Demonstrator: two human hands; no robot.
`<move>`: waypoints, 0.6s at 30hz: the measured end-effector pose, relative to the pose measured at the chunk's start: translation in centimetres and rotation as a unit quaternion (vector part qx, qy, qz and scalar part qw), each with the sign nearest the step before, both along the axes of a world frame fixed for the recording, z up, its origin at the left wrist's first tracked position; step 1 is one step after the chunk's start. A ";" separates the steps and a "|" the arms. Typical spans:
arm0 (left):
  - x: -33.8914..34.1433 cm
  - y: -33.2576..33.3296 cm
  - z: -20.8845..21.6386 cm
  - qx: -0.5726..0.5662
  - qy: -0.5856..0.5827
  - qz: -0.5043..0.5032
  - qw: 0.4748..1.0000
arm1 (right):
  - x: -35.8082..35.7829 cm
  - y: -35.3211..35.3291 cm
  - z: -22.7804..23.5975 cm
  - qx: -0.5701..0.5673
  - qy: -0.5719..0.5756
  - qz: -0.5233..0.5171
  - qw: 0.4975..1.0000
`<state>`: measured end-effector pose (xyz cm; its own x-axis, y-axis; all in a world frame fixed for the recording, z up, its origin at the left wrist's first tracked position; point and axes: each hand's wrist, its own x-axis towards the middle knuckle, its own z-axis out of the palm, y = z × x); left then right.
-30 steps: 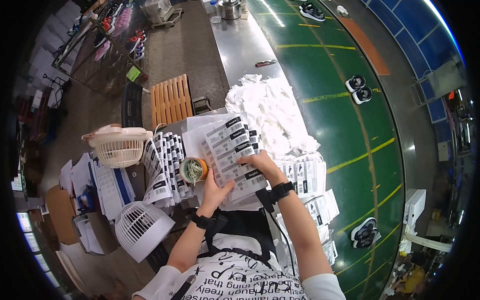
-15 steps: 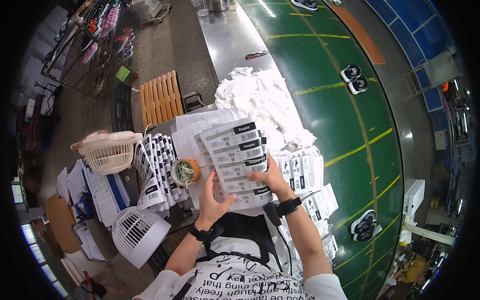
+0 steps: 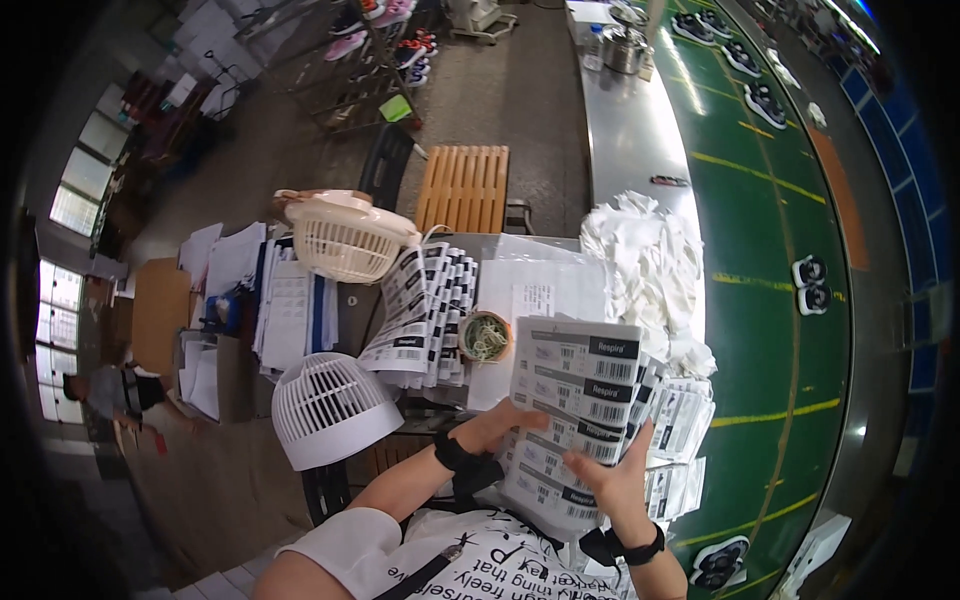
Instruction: Sort and annotate shipping or product labels for shoe components.
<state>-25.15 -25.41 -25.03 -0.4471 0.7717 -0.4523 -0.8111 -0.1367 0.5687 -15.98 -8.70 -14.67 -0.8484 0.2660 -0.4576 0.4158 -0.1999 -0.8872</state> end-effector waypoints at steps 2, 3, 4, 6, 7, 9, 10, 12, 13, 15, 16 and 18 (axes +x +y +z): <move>-0.1 -1.2 1.5 0.060 -0.031 0.012 0.998 | 0.8 -1.2 0.6 0.003 0.042 0.046 0.998; 0.0 -1.6 1.0 0.079 -0.030 0.017 0.996 | 1.2 -1.6 1.2 -0.011 0.074 0.059 0.995; 0.2 -1.9 -0.3 0.095 -0.026 0.027 0.995 | 1.5 -1.6 1.8 -0.030 0.108 0.078 0.991; 0.7 -1.0 -5.1 0.088 0.017 0.007 0.996 | 2.7 0.4 3.9 0.099 0.138 0.214 0.962; 1.2 0.1 -6.3 0.133 -0.012 0.008 0.991 | -3.9 -1.3 7.4 0.088 0.152 0.229 0.957; 1.1 -0.6 -5.3 0.159 -0.015 0.028 0.987 | -5.3 2.2 6.7 -0.027 0.125 0.371 0.920; 1.2 -1.0 -3.7 0.139 0.008 0.026 0.990 | -3.0 14.9 -1.3 -0.074 0.108 0.434 0.892; 1.6 0.6 -4.6 0.221 -0.031 -0.028 0.974 | -5.6 5.6 8.5 0.123 0.270 0.215 0.930; 1.8 0.7 -4.0 0.229 -0.032 -0.031 0.972 | -7.6 4.1 9.2 0.110 0.279 0.238 0.924; 2.0 0.4 -2.5 0.111 0.104 -0.073 0.986 | -9.7 1.9 10.3 0.054 0.201 0.368 0.906; 2.0 -0.2 -2.6 -0.013 0.245 -0.109 0.963 | -10.1 0.9 11.6 0.002 0.110 0.464 0.879; 3.4 -1.2 -8.5 0.082 -0.131 -0.046 0.987 | -13.5 -1.3 12.0 0.073 0.198 0.560 0.801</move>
<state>-21.76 -26.56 -33.55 -0.2573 0.8760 -0.4080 -0.9403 -0.1296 0.3148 -29.47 -10.02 -2.65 -0.6629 -0.7379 -0.1268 -0.0578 0.2193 -0.9739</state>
